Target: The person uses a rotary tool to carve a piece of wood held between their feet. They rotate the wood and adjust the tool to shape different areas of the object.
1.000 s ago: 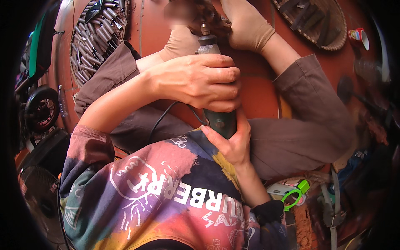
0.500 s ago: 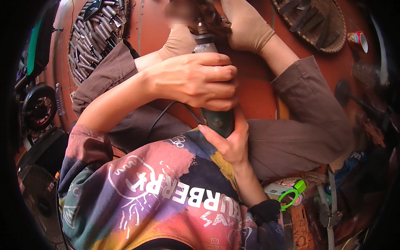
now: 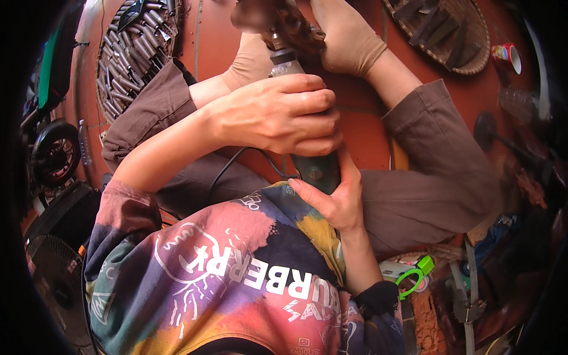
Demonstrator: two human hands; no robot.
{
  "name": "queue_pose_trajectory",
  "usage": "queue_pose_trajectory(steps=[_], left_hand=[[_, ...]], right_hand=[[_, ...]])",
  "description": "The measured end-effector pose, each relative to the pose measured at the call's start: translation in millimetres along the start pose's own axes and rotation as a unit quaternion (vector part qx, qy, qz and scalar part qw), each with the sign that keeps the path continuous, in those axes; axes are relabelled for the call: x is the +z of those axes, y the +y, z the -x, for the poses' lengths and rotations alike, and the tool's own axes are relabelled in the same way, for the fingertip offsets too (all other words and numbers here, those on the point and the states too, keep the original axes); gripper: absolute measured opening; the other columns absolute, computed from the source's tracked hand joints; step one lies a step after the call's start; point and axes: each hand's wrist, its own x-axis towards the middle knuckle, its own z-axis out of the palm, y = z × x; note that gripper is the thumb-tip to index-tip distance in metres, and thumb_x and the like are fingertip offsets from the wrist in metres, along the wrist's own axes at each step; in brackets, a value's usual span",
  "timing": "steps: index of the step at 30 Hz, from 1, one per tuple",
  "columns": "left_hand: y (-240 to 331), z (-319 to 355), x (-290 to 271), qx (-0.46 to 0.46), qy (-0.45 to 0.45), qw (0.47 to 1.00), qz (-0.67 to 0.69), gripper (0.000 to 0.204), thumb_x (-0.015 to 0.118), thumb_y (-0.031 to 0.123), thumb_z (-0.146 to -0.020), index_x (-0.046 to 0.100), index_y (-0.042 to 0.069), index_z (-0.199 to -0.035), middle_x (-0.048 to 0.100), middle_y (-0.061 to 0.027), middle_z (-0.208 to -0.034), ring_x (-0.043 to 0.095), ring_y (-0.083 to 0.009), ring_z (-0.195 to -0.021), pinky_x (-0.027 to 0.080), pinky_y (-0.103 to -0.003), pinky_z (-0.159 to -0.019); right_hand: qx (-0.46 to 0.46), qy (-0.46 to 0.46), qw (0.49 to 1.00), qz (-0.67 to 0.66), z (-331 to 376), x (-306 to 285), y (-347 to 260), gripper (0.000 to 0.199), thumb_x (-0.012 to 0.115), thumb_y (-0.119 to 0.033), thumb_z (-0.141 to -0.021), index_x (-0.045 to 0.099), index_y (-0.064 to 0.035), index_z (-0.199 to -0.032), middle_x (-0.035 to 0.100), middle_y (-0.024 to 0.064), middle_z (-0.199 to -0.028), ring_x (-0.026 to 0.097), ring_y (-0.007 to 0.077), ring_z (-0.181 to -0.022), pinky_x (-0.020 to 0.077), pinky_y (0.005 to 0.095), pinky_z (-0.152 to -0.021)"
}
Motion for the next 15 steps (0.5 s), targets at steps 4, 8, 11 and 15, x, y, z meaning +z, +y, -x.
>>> queue_pose_trajectory(steps=[4,8,11,15], left_hand=[[-3,-4,-3,-0.007,-0.004,1.0,-0.006,0.027,0.064,0.022,-0.075,0.062,0.014,-0.101,0.058,-0.0007,-0.101,0.057,-0.0199,-0.104,0.051,-0.037,-0.094],[-3,-6,-2,-0.018,0.007,0.999,-0.025,0.027,0.064,0.022,-0.075,0.062,0.014,-0.101,0.057,-0.0005,-0.1,0.057,-0.019,-0.103,0.051,-0.036,-0.094],[-3,-9,-2,-0.02,0.007,0.999,-0.031,0.027,0.064,0.022,-0.075,0.062,0.015,-0.101,0.057,-0.0002,-0.1,0.057,-0.0183,-0.102,0.051,-0.036,-0.094],[-1,-9,1,-0.02,0.011,0.999,-0.029,0.026,0.064,0.022,-0.075,0.062,0.015,-0.1,0.057,0.0001,-0.099,0.058,-0.018,-0.101,0.051,-0.035,-0.094]], right_hand=[[0.023,-0.007,1.0,-0.012,-3,-3,-8,0.056,0.081,-0.011,-0.075,0.055,0.0029,-0.122,0.066,0.0083,-0.099,0.063,0.0151,-0.092,0.0504,0.0292,-0.083],[-0.015,-0.03,0.999,0.022,-9,-13,-9,0.057,0.081,-0.009,-0.074,0.055,0.0023,-0.123,0.065,0.0079,-0.101,0.063,0.0142,-0.092,0.05,0.0282,-0.083],[0.043,-0.021,0.999,-0.016,-7,-12,-15,0.058,0.081,-0.008,-0.074,0.055,0.0024,-0.124,0.065,0.0078,-0.103,0.062,0.0139,-0.093,0.0497,0.0281,-0.083],[0.032,-0.022,0.999,-0.008,-5,-14,-14,0.058,0.081,-0.008,-0.073,0.055,0.0026,-0.124,0.065,0.0077,-0.103,0.062,0.0137,-0.095,0.0495,0.0285,-0.085]])
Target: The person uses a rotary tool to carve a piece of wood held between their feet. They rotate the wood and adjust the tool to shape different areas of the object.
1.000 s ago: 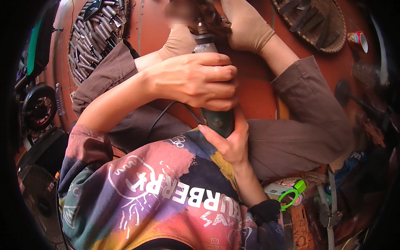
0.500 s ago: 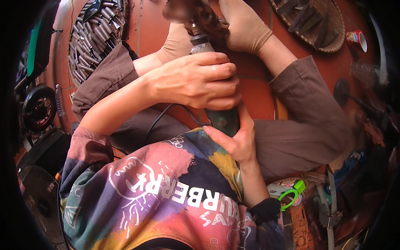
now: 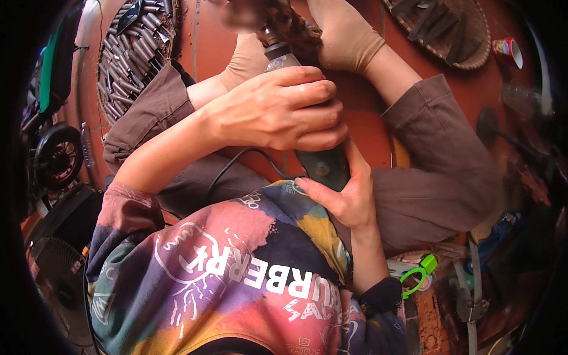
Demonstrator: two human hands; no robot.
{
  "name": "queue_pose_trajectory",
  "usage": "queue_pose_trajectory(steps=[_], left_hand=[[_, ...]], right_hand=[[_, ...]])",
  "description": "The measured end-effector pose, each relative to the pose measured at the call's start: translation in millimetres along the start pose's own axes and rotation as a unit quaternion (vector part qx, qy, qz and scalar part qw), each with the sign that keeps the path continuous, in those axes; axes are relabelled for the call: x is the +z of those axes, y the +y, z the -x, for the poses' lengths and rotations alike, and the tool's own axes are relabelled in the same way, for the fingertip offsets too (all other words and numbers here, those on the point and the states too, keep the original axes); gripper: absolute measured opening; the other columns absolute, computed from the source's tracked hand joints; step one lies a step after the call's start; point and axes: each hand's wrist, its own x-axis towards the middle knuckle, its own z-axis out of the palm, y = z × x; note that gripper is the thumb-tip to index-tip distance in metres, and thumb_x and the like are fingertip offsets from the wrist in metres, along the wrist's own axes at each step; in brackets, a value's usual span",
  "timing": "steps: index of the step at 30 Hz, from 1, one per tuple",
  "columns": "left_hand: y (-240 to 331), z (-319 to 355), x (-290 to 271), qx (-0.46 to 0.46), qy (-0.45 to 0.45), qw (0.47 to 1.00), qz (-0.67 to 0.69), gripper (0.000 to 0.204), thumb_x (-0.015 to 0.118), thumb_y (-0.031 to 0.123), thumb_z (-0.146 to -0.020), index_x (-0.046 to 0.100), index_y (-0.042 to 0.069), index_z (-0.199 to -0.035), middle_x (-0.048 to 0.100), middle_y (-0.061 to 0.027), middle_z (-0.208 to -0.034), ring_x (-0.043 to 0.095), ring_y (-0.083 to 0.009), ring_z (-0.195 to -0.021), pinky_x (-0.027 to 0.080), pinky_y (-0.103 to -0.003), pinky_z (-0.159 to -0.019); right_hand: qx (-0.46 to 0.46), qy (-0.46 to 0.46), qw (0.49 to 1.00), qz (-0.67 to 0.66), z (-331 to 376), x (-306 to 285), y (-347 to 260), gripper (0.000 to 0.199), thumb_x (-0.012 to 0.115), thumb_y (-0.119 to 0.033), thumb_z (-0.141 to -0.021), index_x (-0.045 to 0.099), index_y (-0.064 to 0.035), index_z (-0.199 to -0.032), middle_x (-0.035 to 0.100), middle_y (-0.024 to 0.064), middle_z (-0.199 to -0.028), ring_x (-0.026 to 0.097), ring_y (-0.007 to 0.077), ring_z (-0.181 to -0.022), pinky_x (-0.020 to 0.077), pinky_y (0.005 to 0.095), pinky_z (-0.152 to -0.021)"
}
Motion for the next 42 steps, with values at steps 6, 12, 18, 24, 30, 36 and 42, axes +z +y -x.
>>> queue_pose_trajectory(steps=[6,12,18,24,30,36,42], left_hand=[[2,0,-1,0.0,-0.009,1.0,0.001,0.026,0.064,0.023,-0.075,0.062,0.016,-0.1,0.057,-0.0002,-0.099,0.058,-0.0181,-0.101,0.051,-0.035,-0.094],[0,0,-6,0.007,-0.022,1.0,-0.003,0.027,0.064,0.023,-0.075,0.062,0.016,-0.101,0.058,-0.0007,-0.1,0.058,-0.0188,-0.102,0.052,-0.036,-0.094],[0,2,-7,0.019,-0.035,0.999,0.013,0.028,0.063,0.023,-0.075,0.062,0.016,-0.101,0.058,-0.0002,-0.099,0.058,-0.0186,-0.102,0.052,-0.036,-0.094],[0,6,-12,0.034,-0.057,0.998,0.016,0.028,0.064,0.023,-0.075,0.062,0.017,-0.101,0.057,0.0002,-0.099,0.058,-0.019,-0.102,0.052,-0.036,-0.094],[0,5,-15,0.036,-0.062,0.997,0.012,0.027,0.063,0.023,-0.075,0.062,0.016,-0.101,0.057,0.0001,-0.099,0.058,-0.0194,-0.103,0.052,-0.036,-0.094],[2,5,-10,0.03,-0.06,0.997,0.026,0.027,0.063,0.023,-0.075,0.063,0.017,-0.101,0.057,0.0002,-0.099,0.058,-0.0194,-0.104,0.052,-0.036,-0.094],[0,5,-15,0.031,-0.072,0.997,0.009,0.026,0.063,0.023,-0.075,0.063,0.017,-0.1,0.057,0.0008,-0.098,0.058,-0.0187,-0.104,0.051,-0.036,-0.095]], right_hand=[[-0.035,-0.002,0.999,0.008,0,-1,6,0.059,0.081,-0.01,-0.073,0.055,0.0024,-0.125,0.065,0.0076,-0.104,0.062,0.014,-0.095,0.0489,0.0284,-0.085],[-0.036,-0.006,0.999,-0.001,-1,2,8,0.058,0.082,-0.012,-0.073,0.055,0.002,-0.122,0.065,0.0078,-0.103,0.061,0.0141,-0.093,0.0487,0.0285,-0.084],[-0.033,0.007,0.999,-0.034,4,12,11,0.055,0.082,-0.014,-0.074,0.056,0.0016,-0.12,0.065,0.0083,-0.101,0.062,0.0147,-0.093,0.0491,0.0295,-0.084],[-0.027,0.001,0.999,-0.025,7,19,17,0.053,0.082,-0.015,-0.076,0.056,0.0021,-0.119,0.065,0.0094,-0.104,0.062,0.0158,-0.095,0.0493,0.0298,-0.085],[-0.043,-0.004,0.999,-0.027,5,18,18,0.054,0.081,-0.014,-0.076,0.056,0.0028,-0.12,0.065,0.0097,-0.104,0.062,0.016,-0.096,0.0493,0.0303,-0.086],[-0.015,0.004,0.999,-0.043,8,18,19,0.055,0.082,-0.014,-0.075,0.056,0.0031,-0.12,0.065,0.0099,-0.104,0.062,0.0159,-0.096,0.0492,0.0307,-0.087],[-0.015,0.0,0.999,-0.038,5,19,20,0.056,0.083,-0.015,-0.075,0.056,0.0029,-0.12,0.065,0.0097,-0.105,0.062,0.016,-0.096,0.0492,0.0307,-0.087]])
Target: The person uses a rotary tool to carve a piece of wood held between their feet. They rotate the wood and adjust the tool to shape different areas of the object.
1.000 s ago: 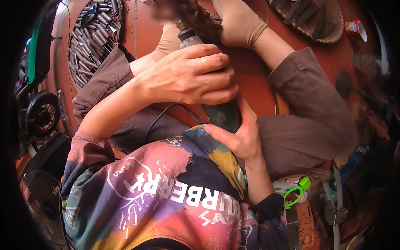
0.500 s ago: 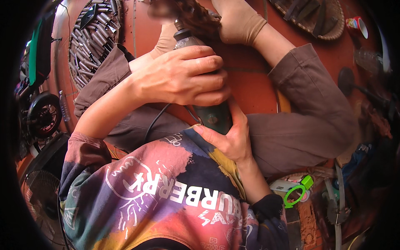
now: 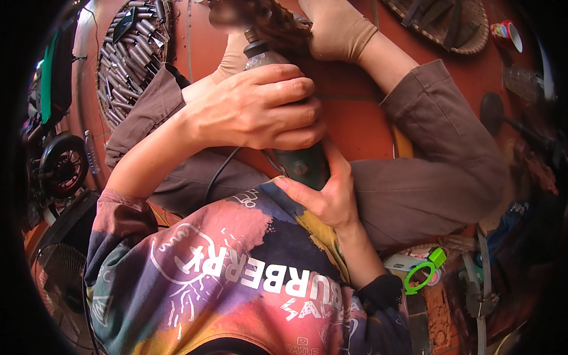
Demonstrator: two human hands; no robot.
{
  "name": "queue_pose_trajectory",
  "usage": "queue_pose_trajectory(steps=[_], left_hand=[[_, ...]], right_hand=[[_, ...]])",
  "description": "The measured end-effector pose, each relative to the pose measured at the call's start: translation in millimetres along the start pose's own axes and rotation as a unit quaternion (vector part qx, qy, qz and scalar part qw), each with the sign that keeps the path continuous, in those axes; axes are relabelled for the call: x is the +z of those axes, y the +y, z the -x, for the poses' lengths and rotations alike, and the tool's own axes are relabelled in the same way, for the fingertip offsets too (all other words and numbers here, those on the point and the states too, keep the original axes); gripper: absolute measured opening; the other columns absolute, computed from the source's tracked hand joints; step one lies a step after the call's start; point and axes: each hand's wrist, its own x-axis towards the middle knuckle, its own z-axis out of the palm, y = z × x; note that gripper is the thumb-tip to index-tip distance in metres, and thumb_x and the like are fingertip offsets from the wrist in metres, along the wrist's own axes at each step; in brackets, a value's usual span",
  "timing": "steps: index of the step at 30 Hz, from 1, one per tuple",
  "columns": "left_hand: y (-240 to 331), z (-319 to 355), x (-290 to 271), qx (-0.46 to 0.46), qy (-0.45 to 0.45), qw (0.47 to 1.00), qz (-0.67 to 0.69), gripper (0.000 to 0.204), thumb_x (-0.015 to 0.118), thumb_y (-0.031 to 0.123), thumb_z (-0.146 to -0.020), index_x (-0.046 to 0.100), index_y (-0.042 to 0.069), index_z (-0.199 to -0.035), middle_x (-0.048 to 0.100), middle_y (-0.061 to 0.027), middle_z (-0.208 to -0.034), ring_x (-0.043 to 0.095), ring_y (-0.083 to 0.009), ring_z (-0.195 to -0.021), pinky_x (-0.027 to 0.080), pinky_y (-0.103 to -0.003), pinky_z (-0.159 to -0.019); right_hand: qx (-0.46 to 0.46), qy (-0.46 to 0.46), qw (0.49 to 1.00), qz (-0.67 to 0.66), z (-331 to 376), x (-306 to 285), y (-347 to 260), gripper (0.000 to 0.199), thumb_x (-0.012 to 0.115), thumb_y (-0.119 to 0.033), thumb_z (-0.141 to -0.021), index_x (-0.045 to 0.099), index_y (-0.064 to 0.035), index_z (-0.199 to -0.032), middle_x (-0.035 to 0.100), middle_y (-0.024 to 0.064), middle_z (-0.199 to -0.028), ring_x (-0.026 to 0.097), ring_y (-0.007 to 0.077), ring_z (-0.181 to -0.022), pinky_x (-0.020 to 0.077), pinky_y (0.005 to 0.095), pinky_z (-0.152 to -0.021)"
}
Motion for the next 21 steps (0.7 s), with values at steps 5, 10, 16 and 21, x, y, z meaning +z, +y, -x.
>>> queue_pose_trajectory(steps=[5,10,16,21], left_hand=[[0,-2,1,-0.007,0.005,1.0,-0.012,0.025,0.064,0.024,-0.075,0.062,0.017,-0.099,0.058,0.001,-0.099,0.058,-0.0185,-0.103,0.051,-0.035,-0.095],[1,-4,5,-0.022,0.019,1.0,-0.005,0.026,0.064,0.023,-0.075,0.061,0.017,-0.099,0.058,0.0006,-0.102,0.058,-0.0187,-0.102,0.052,-0.035,-0.093],[1,-11,9,-0.057,0.041,0.997,-0.02,0.031,0.064,0.021,-0.074,0.062,0.016,-0.104,0.058,0.0,-0.103,0.058,-0.019,-0.102,0.052,-0.036,-0.093],[3,-24,19,-0.108,0.115,0.986,-0.048,0.03,0.064,0.022,-0.073,0.062,0.016,-0.103,0.057,0.0008,-0.099,0.058,-0.018,-0.099,0.052,-0.034,-0.09]], right_hand=[[-0.016,-0.006,1.0,0.008,-3,-5,-2,0.056,0.083,-0.013,-0.074,0.056,0.0025,-0.121,0.065,0.0094,-0.106,0.062,0.0158,-0.097,0.049,0.0305,-0.087],[0.011,-0.019,1.0,-0.008,-4,-12,-9,0.058,0.082,-0.01,-0.074,0.056,0.0027,-0.123,0.065,0.0091,-0.107,0.063,0.0157,-0.1,0.0491,0.0298,-0.089],[-0.001,-0.031,0.998,0.054,-13,-30,-28,0.064,0.083,-0.008,-0.072,0.054,0.0032,-0.128,0.065,0.0078,-0.11,0.061,0.0138,-0.103,0.0484,0.0284,-0.09],[0.021,-0.049,0.995,0.085,-17,-51,-54,0.073,0.083,-0.008,-0.071,0.051,0.0042,-0.135,0.063,0.0067,-0.116,0.06,0.0125,-0.107,0.0465,0.0266,-0.094]])
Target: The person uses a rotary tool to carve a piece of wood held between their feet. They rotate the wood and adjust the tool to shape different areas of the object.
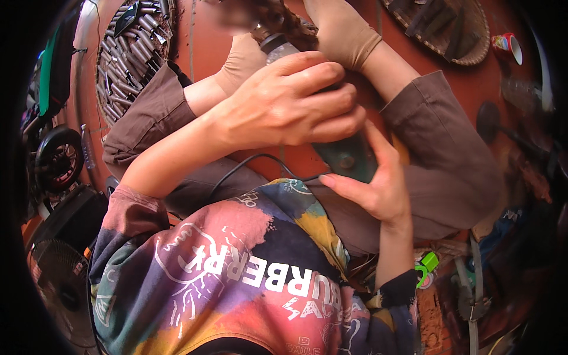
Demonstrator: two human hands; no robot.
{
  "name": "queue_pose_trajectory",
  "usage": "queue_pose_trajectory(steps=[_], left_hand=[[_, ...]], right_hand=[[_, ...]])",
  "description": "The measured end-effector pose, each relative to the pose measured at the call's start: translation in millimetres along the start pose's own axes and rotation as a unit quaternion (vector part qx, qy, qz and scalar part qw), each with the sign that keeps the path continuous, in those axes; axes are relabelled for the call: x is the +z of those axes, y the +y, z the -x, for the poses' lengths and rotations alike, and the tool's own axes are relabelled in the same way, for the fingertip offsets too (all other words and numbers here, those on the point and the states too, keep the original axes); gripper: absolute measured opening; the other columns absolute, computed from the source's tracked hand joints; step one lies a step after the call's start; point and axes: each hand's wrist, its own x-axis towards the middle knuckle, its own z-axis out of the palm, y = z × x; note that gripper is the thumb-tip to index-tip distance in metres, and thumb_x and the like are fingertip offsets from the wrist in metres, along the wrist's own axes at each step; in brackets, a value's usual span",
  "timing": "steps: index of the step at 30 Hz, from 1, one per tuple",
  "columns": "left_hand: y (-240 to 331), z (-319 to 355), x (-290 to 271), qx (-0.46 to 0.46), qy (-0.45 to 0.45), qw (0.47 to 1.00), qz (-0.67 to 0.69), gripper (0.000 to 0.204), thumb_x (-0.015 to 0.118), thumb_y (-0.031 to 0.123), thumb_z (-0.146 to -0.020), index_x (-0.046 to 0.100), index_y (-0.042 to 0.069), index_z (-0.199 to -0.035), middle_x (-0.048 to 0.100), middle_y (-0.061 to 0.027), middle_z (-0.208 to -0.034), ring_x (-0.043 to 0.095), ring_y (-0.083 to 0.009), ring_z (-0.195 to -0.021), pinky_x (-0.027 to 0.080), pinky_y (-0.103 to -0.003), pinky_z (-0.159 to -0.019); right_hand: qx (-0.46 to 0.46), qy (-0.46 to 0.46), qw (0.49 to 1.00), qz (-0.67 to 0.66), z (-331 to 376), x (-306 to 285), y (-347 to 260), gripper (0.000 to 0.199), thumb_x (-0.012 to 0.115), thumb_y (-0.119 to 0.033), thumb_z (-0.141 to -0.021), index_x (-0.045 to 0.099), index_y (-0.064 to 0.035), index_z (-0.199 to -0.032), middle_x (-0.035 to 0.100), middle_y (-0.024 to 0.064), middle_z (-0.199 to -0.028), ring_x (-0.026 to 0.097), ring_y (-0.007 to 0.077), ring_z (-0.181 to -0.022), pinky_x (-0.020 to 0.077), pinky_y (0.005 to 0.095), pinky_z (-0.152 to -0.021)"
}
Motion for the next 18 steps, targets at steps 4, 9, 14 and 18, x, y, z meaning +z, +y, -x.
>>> queue_pose_trajectory(steps=[4,9,14,18], left_hand=[[7,-12,12,-0.035,0.056,0.998,-0.012,0.024,0.064,0.022,-0.073,0.063,0.016,-0.096,0.055,0.0023,-0.09,0.058,-0.0164,-0.093,0.051,-0.031,-0.083],[8,-11,18,-0.056,0.086,0.995,-0.007,0.026,0.064,0.021,-0.072,0.063,0.016,-0.097,0.055,0.0017,-0.09,0.058,-0.0164,-0.092,0.051,-0.031,-0.081],[6,-13,17,-0.065,0.078,0.995,-0.013,0.029,0.064,0.021,-0.069,0.063,0.015,-0.098,0.055,0.0012,-0.088,0.058,-0.0167,-0.09,0.051,-0.03,-0.079],[5,-17,18,-0.088,0.087,0.992,-0.022,0.029,0.064,0.021,-0.067,0.064,0.015,-0.096,0.056,0.0014,-0.087,0.059,-0.0168,-0.088,0.051,-0.03,-0.077]], right_hand=[[0.038,-0.01,0.999,0.025,2,-16,-20,0.073,0.082,-0.008,-0.071,0.05,0.0051,-0.136,0.063,0.0069,-0.119,0.059,0.0123,-0.11,0.0452,0.0264,-0.096],[0.043,-0.021,0.998,0.042,-1,-22,-23,0.073,0.082,-0.009,-0.071,0.051,0.0053,-0.135,0.063,0.007,-0.119,0.059,0.0124,-0.11,0.0453,0.0268,-0.096],[0.041,-0.023,0.997,0.066,-6,-27,-28,0.076,0.083,-0.011,-0.07,0.05,0.0055,-0.137,0.063,0.0075,-0.119,0.059,0.0128,-0.11,0.0452,0.0272,-0.097],[0.051,-0.029,0.993,0.107,-11,-39,-36,0.079,0.084,-0.014,-0.069,0.05,0.0059,-0.137,0.063,0.0087,-0.12,0.059,0.014,-0.11,0.0451,0.0282,-0.098]])
